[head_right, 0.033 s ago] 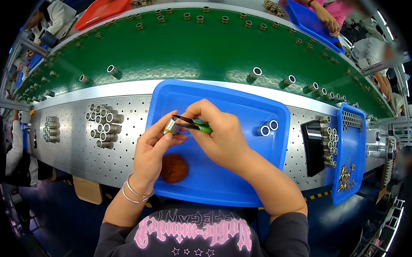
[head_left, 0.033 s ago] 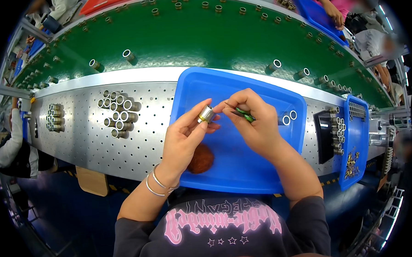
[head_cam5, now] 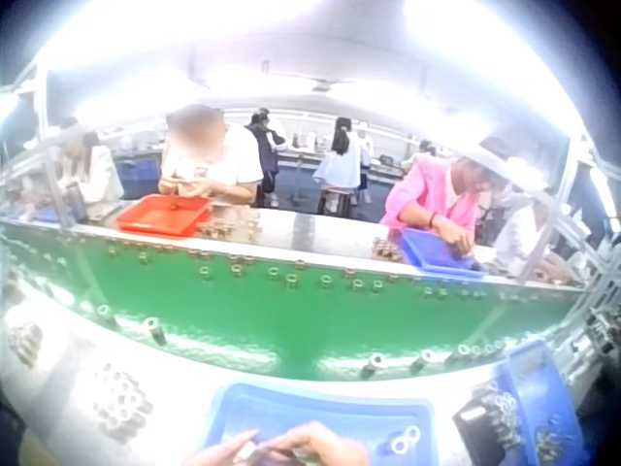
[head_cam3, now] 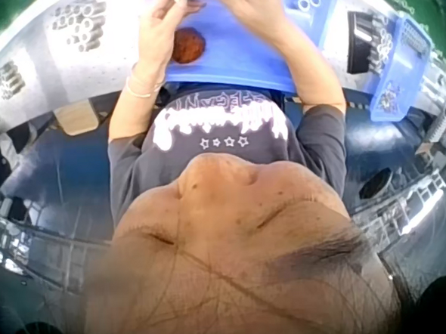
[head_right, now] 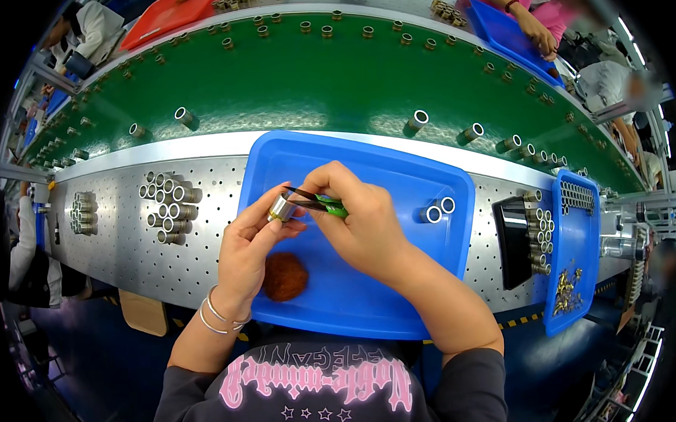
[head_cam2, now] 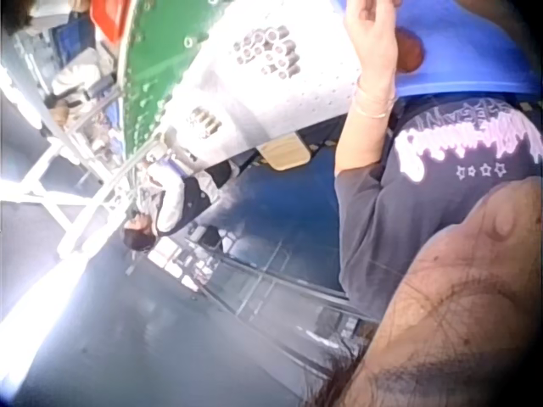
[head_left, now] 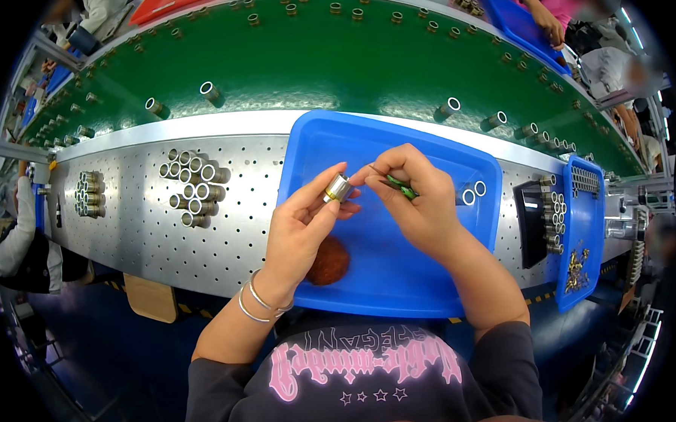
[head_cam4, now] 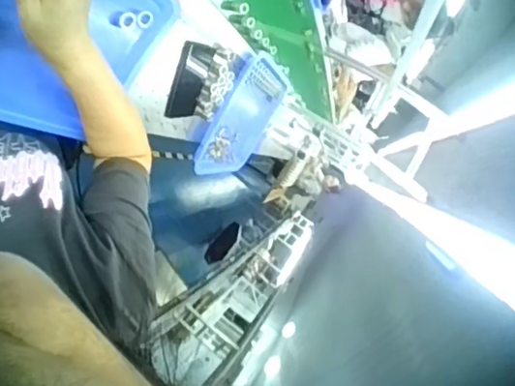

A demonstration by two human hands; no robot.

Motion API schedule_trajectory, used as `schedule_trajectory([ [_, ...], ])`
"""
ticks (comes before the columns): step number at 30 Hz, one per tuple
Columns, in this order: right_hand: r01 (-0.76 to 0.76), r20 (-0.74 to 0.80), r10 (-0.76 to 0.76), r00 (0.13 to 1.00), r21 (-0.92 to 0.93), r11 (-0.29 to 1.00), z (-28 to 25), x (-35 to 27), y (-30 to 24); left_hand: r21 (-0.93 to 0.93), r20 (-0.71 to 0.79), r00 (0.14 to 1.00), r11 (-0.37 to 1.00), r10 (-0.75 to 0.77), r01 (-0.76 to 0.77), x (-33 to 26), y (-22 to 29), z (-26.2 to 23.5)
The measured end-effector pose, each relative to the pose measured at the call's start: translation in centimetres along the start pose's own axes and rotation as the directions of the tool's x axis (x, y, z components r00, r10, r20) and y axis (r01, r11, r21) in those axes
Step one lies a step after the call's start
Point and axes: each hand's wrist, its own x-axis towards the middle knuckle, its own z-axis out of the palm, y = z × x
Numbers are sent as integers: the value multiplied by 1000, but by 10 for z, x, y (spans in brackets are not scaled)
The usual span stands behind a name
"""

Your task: The person uses a pair of pliers to manipulate small cylindrical metal parts over a blue tray. They repeatedly pick up a part, use the pliers to adjust or press a component on it, and then place the part onto a green conveyor belt. The process is repetitive and involves handling multiple identical metal pieces.

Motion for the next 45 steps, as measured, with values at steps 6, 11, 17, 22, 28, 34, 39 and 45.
schedule_trajectory([
  [6,95,-105,-110,988,-142,985,-3,4,3,-4,-26,999,1000,-22,22,0,2,0],
  [11,141,-24,-150,988,-218,966,-5,7,-9,-104,-160,987,995,-23,6,3,5,0],
  [17,168,82,-149,985,-347,923,2,3,-4,-148,-177,984,987,31,-58,3,2,0],
  [22,116,48,-106,993,-391,913,2,5,-6,-132,-164,986,989,40,-62,1,5,2],
  [28,128,35,-123,992,-371,920,3,4,-1,-127,-154,986,989,58,-78,1,2,1],
  [34,95,62,-77,995,-398,912,-1,4,-4,-118,-158,986,991,45,-64,2,3,2],
  [39,40,-5,-44,999,-280,959,1,4,-7,-138,-109,993,989,45,-59,-1,3,0],
  [45,-269,152,254,955,87,959,0,4,-8,-91,93,996,996,-1,9,-6,5,0],
])
